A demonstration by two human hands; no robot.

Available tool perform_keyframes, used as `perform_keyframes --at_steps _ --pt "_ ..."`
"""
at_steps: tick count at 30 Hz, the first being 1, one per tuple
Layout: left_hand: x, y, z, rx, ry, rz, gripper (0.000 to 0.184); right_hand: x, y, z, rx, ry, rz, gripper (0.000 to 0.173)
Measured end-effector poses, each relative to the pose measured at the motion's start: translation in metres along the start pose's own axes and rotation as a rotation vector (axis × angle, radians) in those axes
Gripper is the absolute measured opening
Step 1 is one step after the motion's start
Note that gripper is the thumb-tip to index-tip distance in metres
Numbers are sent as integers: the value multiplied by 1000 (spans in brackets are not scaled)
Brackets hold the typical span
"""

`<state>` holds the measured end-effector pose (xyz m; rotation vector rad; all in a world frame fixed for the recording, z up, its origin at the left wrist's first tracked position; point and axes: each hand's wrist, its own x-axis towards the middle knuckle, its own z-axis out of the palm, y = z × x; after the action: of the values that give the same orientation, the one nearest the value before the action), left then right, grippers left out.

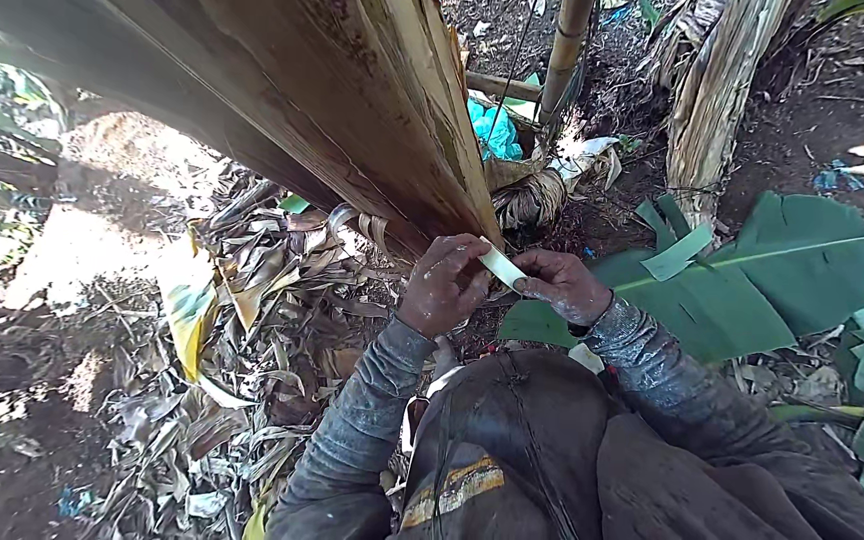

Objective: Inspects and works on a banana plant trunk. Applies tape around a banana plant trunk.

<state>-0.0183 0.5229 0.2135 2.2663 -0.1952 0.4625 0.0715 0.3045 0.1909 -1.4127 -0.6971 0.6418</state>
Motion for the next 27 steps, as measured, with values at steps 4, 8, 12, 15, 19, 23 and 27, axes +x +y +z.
perform_keyframes --at_steps 4,8,12,15,19,23,27 --pt "8 8 -2 151 -52 17 23 1 -2 -1 -77 15 14 23" --pt "15 3 -2 102 -119 -30 15 2 -5 -4 -140 10 40 22" --pt "15 -3 -3 45 -152 -32 17 1 -4 -7 -156 -1 32 21" --pt "12 0 -2 45 -160 -45 20 0 -3 -7 -153 -13 32 21" --pt "7 3 5 140 -111 2 14 -2 -2 -4 -196 13 71 21" --pt "-1 10 21 382 -33 42 13 -5 -3 4 -225 54 106 24" --pt "-4 13 23 381 -18 11 11 -6 -8 4 -243 7 82 25"
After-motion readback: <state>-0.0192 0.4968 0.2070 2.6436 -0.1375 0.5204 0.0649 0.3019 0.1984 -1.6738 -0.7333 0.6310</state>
